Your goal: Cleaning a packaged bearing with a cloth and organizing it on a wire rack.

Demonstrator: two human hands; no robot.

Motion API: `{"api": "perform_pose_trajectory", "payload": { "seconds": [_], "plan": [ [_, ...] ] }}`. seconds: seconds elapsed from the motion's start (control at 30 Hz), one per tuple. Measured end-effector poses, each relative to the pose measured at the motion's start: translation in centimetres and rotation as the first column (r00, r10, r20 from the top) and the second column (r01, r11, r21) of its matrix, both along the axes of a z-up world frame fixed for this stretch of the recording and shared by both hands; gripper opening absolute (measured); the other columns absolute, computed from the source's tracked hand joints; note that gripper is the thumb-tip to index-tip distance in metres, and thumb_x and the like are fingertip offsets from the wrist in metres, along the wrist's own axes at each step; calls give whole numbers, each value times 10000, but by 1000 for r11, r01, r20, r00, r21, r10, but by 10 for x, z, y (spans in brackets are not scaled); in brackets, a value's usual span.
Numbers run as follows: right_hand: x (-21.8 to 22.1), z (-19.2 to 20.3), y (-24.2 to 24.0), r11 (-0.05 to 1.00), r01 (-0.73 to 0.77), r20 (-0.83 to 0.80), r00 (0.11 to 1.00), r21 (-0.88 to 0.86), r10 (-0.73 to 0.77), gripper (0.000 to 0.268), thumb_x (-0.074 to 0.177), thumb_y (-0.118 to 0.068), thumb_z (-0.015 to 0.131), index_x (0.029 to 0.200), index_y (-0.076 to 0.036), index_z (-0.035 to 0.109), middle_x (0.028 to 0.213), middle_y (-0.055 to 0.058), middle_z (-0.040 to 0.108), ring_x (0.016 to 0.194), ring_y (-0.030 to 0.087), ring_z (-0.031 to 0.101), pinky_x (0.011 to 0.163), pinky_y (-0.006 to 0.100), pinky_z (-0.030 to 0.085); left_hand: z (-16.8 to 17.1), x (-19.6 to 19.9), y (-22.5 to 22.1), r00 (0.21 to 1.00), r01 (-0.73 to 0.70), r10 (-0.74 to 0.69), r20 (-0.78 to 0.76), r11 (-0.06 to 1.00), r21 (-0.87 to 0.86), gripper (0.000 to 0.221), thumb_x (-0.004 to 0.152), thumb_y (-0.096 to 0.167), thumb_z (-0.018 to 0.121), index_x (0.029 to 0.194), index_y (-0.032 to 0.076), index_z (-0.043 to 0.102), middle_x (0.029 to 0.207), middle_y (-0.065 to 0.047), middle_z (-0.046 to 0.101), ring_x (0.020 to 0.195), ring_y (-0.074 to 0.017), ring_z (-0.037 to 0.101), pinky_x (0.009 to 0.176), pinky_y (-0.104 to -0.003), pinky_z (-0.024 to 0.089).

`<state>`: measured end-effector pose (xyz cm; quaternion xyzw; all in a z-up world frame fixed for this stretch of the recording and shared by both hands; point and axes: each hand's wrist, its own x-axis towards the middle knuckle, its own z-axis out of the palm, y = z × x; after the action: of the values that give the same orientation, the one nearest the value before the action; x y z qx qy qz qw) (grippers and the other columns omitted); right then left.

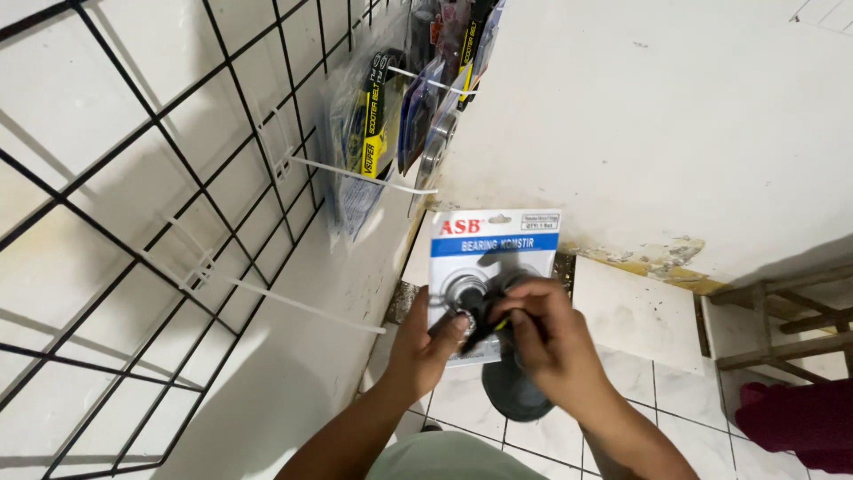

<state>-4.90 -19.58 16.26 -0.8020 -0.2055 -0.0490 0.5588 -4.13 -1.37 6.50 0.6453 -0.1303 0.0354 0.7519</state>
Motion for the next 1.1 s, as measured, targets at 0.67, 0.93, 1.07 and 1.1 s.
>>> {"api": "perform_pose_trajectory", "payload": {
  "seconds": [0.67,0.93,1.07,1.1],
  "plan": [
    [-7,-66,-71,782,239,94,931,576,-354,427,938,98,601,1269,-129,456,1044,20,563,881,87,578,848,243,510,-10,-2,-5,991,122,-94,98,934,-337,530,977,171,630,1438,4,429,1217,-127,635,1033,-172,606,909,-332,510],
    [-27,-27,-22,915,385,401,863,-124,-309,525,712,-84,834,1170,70,626,1375,275,603,1280,393,623,1074,484,546,-10,-15,-11,972,220,-172,159,904,-368,449,988,71,594,1402,5,432,1212,-137,592,1059,-205,591,942,-376,505],
    [-31,-19,-12,863,455,495,815,-220,-303,573,694,-104,894,1210,2,667,1440,182,585,1266,316,552,1053,409,503,-6,-20,-11,974,226,-208,88,915,-334,461,986,118,602,1398,-9,440,1207,-144,616,1044,-188,596,932,-344,498],
    [-31,-16,-10,855,464,510,806,-230,-300,556,701,-101,890,1199,16,674,1428,182,594,1251,319,551,1046,407,498,-7,-19,-10,972,236,-217,92,904,-357,478,985,99,595,1418,-10,426,1223,-150,604,1062,-192,587,942,-351,496]
  ]
}}
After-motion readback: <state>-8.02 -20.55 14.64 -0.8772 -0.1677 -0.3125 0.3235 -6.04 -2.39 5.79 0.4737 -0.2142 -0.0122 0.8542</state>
